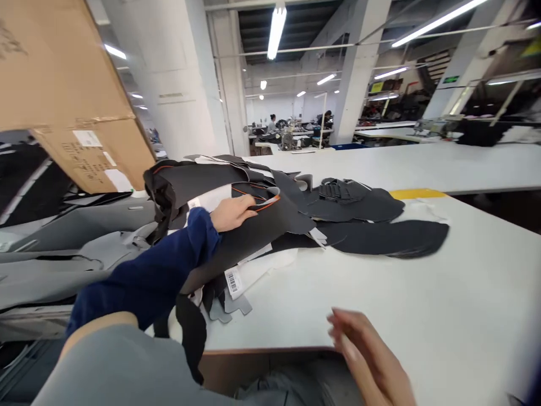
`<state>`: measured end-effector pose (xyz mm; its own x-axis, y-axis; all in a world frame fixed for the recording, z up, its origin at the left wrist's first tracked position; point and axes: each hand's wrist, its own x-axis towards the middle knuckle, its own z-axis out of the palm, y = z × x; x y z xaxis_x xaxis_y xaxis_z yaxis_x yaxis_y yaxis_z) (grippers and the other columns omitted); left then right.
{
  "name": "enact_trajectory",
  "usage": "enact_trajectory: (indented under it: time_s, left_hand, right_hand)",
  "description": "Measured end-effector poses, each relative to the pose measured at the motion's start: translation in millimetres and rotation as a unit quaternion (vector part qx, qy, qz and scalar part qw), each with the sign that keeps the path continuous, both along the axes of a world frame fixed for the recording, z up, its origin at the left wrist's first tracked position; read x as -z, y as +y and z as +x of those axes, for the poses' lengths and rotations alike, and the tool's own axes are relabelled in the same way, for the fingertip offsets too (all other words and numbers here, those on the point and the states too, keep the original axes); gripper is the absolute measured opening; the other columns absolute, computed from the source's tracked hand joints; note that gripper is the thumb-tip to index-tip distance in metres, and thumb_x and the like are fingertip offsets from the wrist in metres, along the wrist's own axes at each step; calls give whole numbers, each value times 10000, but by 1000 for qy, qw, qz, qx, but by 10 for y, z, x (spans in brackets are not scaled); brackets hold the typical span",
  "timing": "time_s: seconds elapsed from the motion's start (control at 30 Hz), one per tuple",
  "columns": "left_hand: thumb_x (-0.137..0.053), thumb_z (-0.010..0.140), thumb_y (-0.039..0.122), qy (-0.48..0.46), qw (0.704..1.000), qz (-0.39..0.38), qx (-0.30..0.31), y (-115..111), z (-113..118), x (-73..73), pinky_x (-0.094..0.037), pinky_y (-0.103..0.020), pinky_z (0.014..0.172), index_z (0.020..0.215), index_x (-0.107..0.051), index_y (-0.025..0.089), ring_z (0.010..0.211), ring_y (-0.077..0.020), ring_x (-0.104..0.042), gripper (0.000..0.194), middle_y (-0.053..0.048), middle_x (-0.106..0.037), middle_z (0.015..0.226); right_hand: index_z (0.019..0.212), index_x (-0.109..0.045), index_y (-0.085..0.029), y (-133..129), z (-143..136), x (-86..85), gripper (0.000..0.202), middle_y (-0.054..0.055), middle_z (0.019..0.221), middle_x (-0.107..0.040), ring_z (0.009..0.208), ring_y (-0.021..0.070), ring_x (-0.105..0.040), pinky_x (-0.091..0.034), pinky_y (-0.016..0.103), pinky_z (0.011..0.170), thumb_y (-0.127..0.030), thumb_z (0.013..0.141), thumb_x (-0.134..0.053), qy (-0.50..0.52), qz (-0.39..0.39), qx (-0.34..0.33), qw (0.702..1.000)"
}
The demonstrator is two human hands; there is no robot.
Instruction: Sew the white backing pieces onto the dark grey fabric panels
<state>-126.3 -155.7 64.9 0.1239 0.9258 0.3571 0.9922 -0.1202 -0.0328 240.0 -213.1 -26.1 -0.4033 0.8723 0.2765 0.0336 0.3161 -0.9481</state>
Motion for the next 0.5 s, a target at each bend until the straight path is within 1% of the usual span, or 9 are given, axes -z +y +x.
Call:
enact_trajectory:
  time_s: [0.07,0.13,0.17,0.2,0.27,0.33,0.37,0.43,0.5]
  left_hand:
    - [-434,931,362,-5,993,6,120,274,628,-174,-417,-293,862,1054,-519,202,1040,-190,-543,219,-46,-576,1115]
    - [-489,908,375,-17,981,-23,192,604,1263,-211,-424,-278,818,1000,-532,193,993,-184,-557,208,-38,-583,1079]
    - [-504,900,374,-27,973,-45,224,763,1544,-160,-426,-270,800,1000,-534,188,970,-177,-563,213,-37,-582,1075]
    - [-507,899,373,-41,965,-69,252,905,1781,-60,-425,-262,796,1028,-531,184,964,-172,-566,230,-40,-575,1095]
    - [-510,896,365,-58,948,-115,290,1106,2077,268,-422,-254,809,1149,-500,179,986,-171,-568,315,-61,-543,1183]
    - [-553,867,370,-55,940,-172,291,1176,2122,702,-423,-261,820,1287,-430,180,1015,-195,-572,477,-97,-513,1249]
    - [-581,845,364,-51,941,-199,270,1166,2067,924,-424,-273,822,1318,-416,173,1020,-217,-576,536,-114,-528,1229]
    - [-608,807,424,-41,933,-263,243,1093,1864,1309,-435,-308,808,1310,-446,176,1035,-272,-571,583,-136,-555,1189]
    - [-618,764,505,-75,927,-304,206,1004,1619,1558,-448,-345,812,1323,-435,184,1045,-306,-565,670,-148,-558,1190]
  right_hand:
    - [1188,-530,-258,160,-112,138,379,103,1192,-553,980,226,-586,-541,341,763,-477,879,-521,-14,-23,8,1000]
    - [1292,-432,-253,311,-172,369,538,128,1265,-509,1005,239,-590,-555,356,744,-524,842,-550,12,-62,27,998]
    - [1333,-383,-249,373,-161,518,622,139,1286,-493,1014,248,-593,-561,368,742,-542,819,-570,27,-86,51,995]
    - [1362,-346,-245,426,-116,684,691,146,1300,-482,1019,256,-596,-564,382,745,-555,795,-591,37,-113,83,989]
    - [1359,-361,-224,498,83,1023,769,157,1283,-498,995,277,-612,-571,412,738,-593,739,-628,39,-160,153,974]
    - [1223,-514,-175,545,395,1285,750,165,1177,-572,928,298,-638,-576,432,729,-663,668,-643,7,-181,203,962]
    - [1093,-593,-152,572,566,1354,705,166,1084,-616,876,305,-651,-580,433,709,-696,645,-633,-29,-182,199,963]
    - [951,-639,-161,678,872,1336,580,148,982,-648,827,290,-660,-581,413,690,-690,736,-539,-107,-124,201,966]
    - [972,-636,-195,906,1053,1157,433,122,1024,-641,894,264,-644,-562,394,759,-569,863,-448,-178,5,223,958]
